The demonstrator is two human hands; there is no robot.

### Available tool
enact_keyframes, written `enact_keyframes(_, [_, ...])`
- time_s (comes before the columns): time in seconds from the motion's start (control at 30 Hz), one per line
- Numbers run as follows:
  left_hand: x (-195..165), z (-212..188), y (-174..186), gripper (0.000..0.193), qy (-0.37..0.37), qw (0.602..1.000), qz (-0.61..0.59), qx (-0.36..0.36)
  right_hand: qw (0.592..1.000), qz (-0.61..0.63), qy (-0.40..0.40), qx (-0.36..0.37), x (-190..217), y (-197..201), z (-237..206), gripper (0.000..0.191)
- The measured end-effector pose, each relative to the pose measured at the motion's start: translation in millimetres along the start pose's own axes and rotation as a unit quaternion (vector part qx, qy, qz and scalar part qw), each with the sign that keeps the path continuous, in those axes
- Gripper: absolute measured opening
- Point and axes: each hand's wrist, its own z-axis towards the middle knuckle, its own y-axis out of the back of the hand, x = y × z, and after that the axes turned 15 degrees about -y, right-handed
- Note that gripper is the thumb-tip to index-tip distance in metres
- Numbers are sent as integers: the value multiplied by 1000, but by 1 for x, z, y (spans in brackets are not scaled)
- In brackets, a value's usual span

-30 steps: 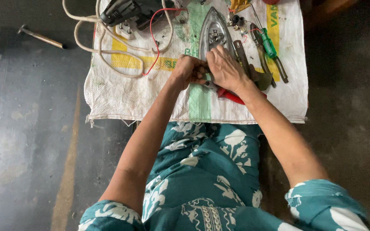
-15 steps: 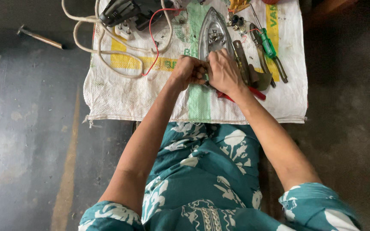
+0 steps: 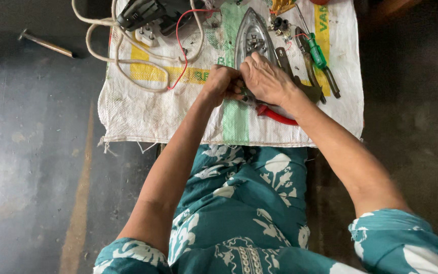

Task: The person works on the internal components of a disassembled electric iron placed on a white sack. They use a screwdriver to manipulate parts inside the metal casing and later use pliers to adjust a wire or component within the device.

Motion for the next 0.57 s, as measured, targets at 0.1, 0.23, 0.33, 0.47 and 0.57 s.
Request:
enact_keyframes(0.1, [1,0,4,22,9,1000,-15,14,995,-15,56,-75,-6,-2,-4,16])
enact_keyframes(0.23, [0,1,4,25,0,1000,-15,13,987,139,14,-82,-5,-2,-5,12])
enact_keyframes(0.33, [-1,0,5,25,-4,999,-25,23,981,165,-20,-97,0,0,-12,15])
enact_keyframes(0.47, [-2,-3,5,26,-5,999,-37,29,985,132,-17,-111,2,-4,-11,15])
enact_keyframes(0.57, [13,-29,9,25,-3,999,-29,31,990,79,-25,-114,-1,-17,-10,17])
